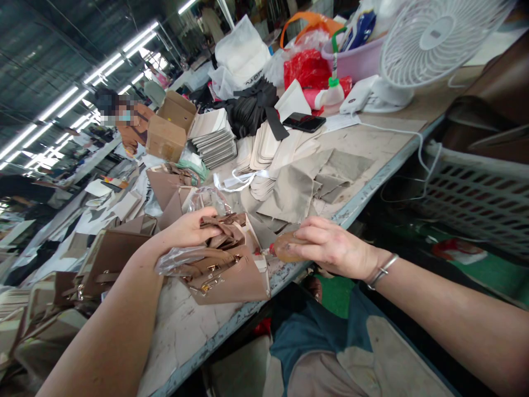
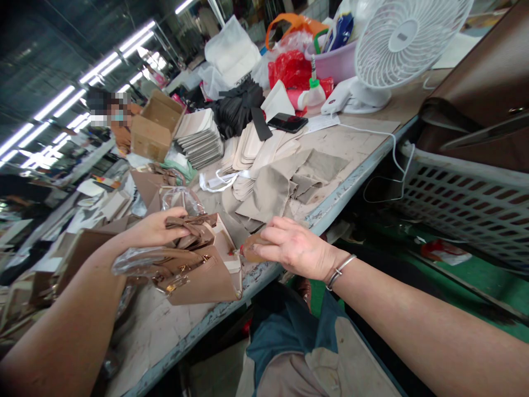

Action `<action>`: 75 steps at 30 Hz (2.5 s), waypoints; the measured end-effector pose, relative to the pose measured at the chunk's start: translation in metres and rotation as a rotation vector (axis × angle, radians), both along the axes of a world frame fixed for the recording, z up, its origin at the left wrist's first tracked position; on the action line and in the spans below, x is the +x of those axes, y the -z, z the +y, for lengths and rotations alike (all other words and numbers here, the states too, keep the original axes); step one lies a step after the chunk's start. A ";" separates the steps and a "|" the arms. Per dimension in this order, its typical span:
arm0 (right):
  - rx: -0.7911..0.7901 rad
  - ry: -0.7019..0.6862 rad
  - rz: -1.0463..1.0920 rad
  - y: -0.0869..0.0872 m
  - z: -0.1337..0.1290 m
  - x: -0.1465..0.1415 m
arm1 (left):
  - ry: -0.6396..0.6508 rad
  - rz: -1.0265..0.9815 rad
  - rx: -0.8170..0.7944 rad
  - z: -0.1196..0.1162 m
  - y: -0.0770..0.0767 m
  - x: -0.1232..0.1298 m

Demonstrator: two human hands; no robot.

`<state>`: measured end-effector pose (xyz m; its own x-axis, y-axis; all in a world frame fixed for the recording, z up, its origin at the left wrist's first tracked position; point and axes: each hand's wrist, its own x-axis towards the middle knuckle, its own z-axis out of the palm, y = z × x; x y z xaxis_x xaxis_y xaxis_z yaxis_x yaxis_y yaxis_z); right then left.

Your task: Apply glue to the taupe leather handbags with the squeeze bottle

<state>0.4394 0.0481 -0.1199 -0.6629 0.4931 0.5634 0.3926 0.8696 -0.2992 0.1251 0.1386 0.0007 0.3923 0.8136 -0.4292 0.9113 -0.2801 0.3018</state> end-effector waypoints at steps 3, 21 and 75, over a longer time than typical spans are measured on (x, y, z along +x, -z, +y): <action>-0.001 0.065 0.054 0.001 0.006 -0.001 | 0.020 -0.001 -0.001 -0.001 -0.001 0.000; -0.028 0.037 -0.023 0.009 -0.005 0.002 | 0.030 0.007 0.043 -0.015 -0.007 0.000; -0.510 0.194 0.180 0.015 -0.019 -0.010 | 0.009 0.014 0.379 -0.154 0.007 -0.002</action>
